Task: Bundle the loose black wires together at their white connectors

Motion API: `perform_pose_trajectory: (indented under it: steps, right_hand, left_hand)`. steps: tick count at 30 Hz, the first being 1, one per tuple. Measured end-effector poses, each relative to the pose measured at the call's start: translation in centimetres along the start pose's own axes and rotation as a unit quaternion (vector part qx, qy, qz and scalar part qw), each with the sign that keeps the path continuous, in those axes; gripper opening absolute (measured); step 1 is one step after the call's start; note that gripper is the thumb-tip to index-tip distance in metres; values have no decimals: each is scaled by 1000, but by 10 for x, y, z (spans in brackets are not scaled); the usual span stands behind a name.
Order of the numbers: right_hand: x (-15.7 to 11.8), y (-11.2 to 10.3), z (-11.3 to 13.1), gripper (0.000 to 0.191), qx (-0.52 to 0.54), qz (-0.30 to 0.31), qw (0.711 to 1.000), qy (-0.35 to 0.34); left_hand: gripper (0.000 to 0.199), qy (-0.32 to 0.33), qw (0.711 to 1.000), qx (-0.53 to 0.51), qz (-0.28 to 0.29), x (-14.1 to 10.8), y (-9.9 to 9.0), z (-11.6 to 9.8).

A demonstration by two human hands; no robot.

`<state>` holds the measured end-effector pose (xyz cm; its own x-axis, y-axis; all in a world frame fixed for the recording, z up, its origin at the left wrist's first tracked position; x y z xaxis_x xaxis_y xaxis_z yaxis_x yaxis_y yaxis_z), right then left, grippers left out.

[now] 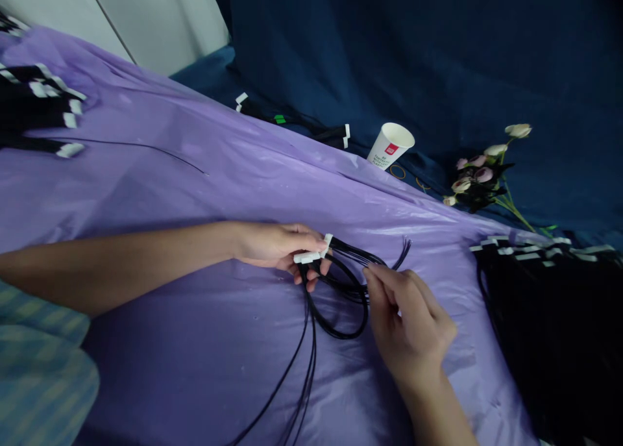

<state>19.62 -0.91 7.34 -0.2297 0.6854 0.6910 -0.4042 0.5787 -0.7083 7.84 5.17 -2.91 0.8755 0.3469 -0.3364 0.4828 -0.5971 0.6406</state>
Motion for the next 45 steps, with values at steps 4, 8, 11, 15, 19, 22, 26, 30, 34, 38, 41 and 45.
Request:
perform_pose_trajectory:
  steps: [4,8,11,15,19,22,26,30,34,38,41,45]
  right_hand:
    - [1,14,-16,6,114,62,984,125]
    - [-1,20,-22,5,143,91,970,171]
    - [3,14,-16,7,101,72,984,130]
    - [7,10,-10,10,73,54,992,86]
    - [6,9,-7,13,53,42,996,56]
    - [6,5,-3,15,43,24,998,32]
    - [6,5,0,17,43,23,999,18]
    - [8,5,-1,16,49,28,998,23]
    - [7,8,-7,15,64,47,996,42]
    - [6,6,-16,24,62,45,994,75]
    - [6,5,-17,27,68,46,993,85]
    - [6,7,-14,23,83,48,993,75]
  left_hand:
    - [27,-6,1000,-3,-15,-1,0,0]
    - [27,-2,1000,-3,-7,0,-2,1]
    - [28,-2,1000,1,-4,2,-5,3]
    - [27,-5,1000,1,0,3,-6,4]
    - [28,-8,1000,-1,0,2,-5,4]
    - [29,-9,1000,-1,1,2,-5,4]
    - [29,-4,1000,-1,9,2,-4,4]
    - [29,-3,1000,1,6,2,-4,3]
    - [30,-8,1000,3,3,1,-3,3]
    - [29,-4,1000,2,1,1,-3,2]
    - [30,-7,1000,2,-1,1,-4,2]
    - [29,-5,1000,7,6,2,-4,3]
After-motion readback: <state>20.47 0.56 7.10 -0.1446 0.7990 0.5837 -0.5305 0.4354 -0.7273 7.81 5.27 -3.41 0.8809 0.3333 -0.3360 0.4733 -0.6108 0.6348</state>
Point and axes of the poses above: each hand's wrist, its own x-axis towards the middle knuckle, its own y-axis out of the palm, z = x × y, the point moved 9 cm from there along x, towards the middle knuckle, and after that the axes turned 11 degrees about -x, right-handed, at the moved point
